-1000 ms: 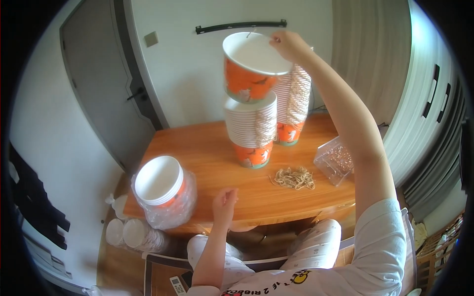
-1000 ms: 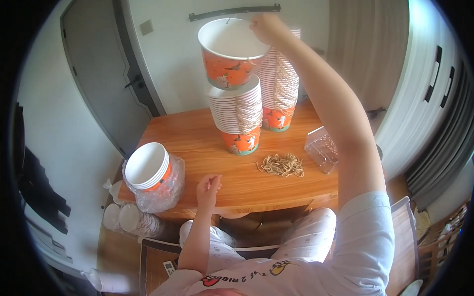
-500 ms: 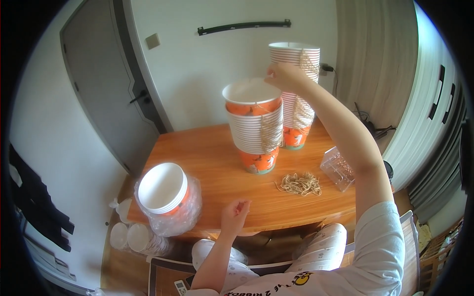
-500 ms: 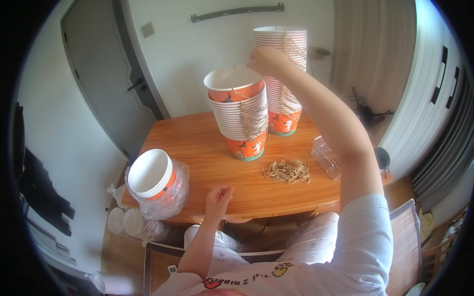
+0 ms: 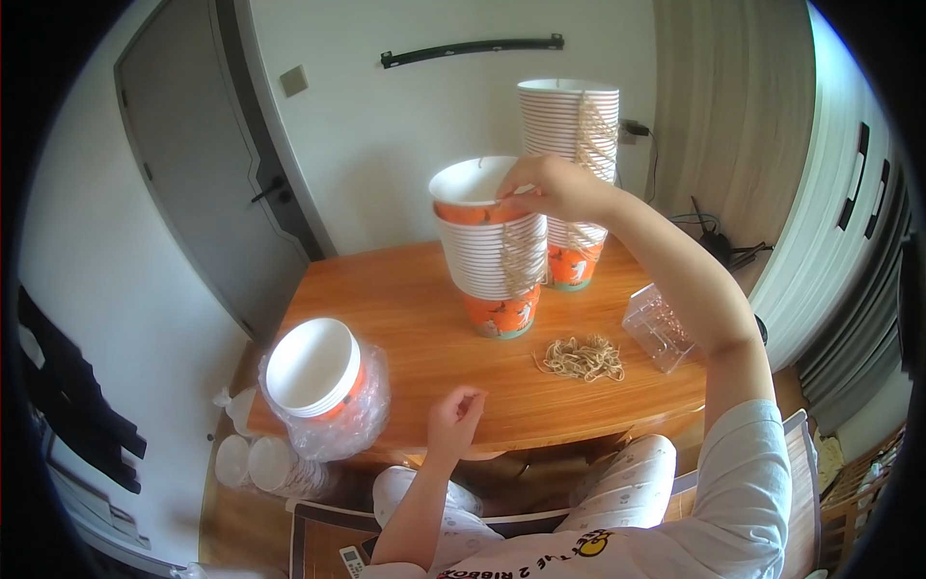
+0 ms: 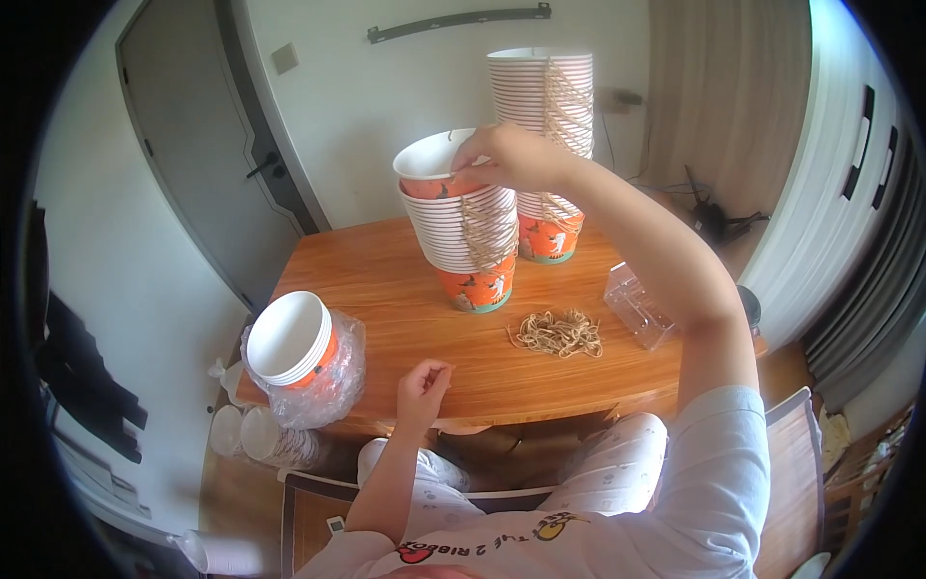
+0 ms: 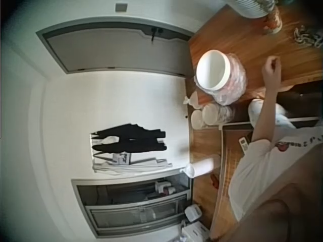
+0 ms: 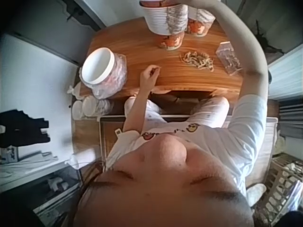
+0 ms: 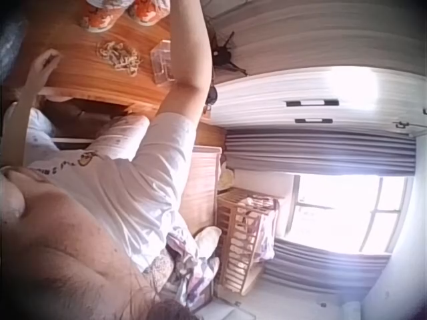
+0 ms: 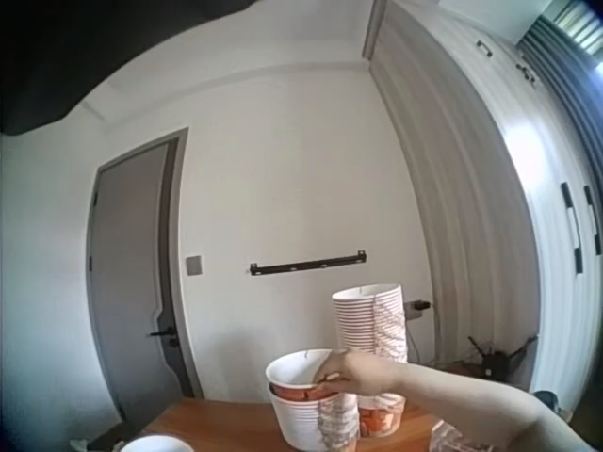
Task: The person is tying thin brown strings onto the rims of orange-and-white paper cups for packaging or decoration.
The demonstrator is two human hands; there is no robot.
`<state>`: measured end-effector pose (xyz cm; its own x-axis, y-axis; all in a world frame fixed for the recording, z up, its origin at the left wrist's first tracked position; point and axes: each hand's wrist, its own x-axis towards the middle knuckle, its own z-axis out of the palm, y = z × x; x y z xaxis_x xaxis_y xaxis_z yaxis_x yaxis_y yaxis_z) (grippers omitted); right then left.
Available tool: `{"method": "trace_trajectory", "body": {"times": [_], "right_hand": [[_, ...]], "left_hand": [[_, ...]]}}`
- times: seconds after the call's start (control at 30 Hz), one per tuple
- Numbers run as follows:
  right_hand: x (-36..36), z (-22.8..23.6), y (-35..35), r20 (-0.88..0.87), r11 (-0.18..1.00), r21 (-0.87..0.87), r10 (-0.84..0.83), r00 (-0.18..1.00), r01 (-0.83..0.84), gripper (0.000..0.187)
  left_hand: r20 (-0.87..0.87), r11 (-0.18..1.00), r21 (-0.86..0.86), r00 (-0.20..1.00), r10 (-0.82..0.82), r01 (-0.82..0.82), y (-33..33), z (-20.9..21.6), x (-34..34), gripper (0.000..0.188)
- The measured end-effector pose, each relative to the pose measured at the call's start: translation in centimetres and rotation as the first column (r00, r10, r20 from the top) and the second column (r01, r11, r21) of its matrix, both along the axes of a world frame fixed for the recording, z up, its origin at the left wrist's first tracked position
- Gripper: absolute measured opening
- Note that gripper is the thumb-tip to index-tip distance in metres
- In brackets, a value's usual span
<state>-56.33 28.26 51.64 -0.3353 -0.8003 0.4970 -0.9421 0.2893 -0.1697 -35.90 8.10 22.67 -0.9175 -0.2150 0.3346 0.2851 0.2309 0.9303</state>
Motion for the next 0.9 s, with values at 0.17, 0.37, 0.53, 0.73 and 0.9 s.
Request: {"method": "trace_trajectory", "body": {"times": [0.17, 0.37, 0.53, 0.73, 0.9], "right_hand": [[-0.8, -0.1, 1.4, -0.016, 0.997, -0.082, -0.007, 1.0, 0.005, 0.02], [0.7, -1.8, 1.2, -0.04, 0.988, -0.154, -0.028, 0.999, 0.021, 0.014], [0.6, -2.6, 0.8, -0.074, 0.978, -0.208, -0.043, 0.996, 0.026, 0.015], [0.3, -2.8, 1.1, -0.057, 0.976, -0.214, 0.03, 0.998, -0.041, 0.015], [0.1, -3.8, 1.4, -0.038, 0.975, -0.219, 0.035, 0.999, -0.042, 0.019]], "left_hand": [[0.007, 1.0, -0.01, 1.0, -0.004, 0.004, 0.2, 0.3, 0.2, 0.01], [0.0, 0.997, -0.069, 1.0, 0.019, -0.019, 0.2, 0.8, 0.4, 0.01], [-0.005, 0.998, -0.055, 1.0, 0.012, -0.012, 0.2, 0.5, 0.3, 0.011], [0.003, 0.997, -0.077, 1.0, 0.018, -0.017, 0.3, 1.0, 0.5, 0.011], [-0.021, 0.995, -0.097, 1.0, 0.02, -0.022, 0.4, 1.1, 0.6, 0.01]]}}
